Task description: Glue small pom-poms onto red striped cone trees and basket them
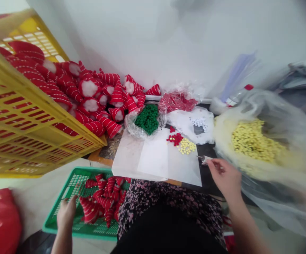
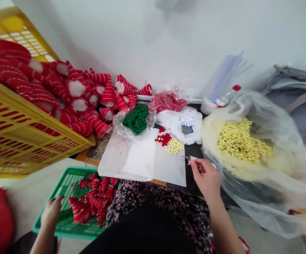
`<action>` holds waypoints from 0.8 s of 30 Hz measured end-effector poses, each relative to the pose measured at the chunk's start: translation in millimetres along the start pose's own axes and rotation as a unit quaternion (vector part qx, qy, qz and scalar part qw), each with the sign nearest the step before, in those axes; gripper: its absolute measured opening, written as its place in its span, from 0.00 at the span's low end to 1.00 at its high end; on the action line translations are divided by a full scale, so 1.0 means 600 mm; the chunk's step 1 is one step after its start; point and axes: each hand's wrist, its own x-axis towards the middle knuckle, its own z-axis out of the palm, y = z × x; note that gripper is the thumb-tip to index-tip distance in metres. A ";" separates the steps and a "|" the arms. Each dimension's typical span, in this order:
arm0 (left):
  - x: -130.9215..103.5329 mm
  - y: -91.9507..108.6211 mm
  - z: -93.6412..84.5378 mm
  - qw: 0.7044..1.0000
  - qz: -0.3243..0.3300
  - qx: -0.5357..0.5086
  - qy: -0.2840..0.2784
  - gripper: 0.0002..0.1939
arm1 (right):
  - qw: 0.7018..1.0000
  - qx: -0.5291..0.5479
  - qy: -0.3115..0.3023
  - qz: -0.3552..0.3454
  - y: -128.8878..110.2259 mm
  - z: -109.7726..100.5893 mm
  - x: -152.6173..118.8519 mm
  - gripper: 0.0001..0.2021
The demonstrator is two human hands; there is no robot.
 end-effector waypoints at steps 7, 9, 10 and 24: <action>-0.106 0.192 0.143 0.861 0.491 -0.026 0.128 0.12 | 0.987 -0.146 -0.031 0.056 0.063 -0.034 -0.033 0.25; -0.109 0.280 0.183 0.824 0.552 -0.009 0.125 0.16 | 0.984 -0.156 -0.049 0.075 0.072 -0.037 -0.040 0.24; -0.102 0.323 0.199 0.825 0.550 0.009 0.128 0.19 | 0.982 -0.159 -0.054 0.085 0.076 -0.038 -0.043 0.24; -0.029 0.462 0.225 0.849 0.413 -0.243 0.221 0.28 | 0.955 0.138 0.072 0.251 0.065 -0.005 -0.061 0.30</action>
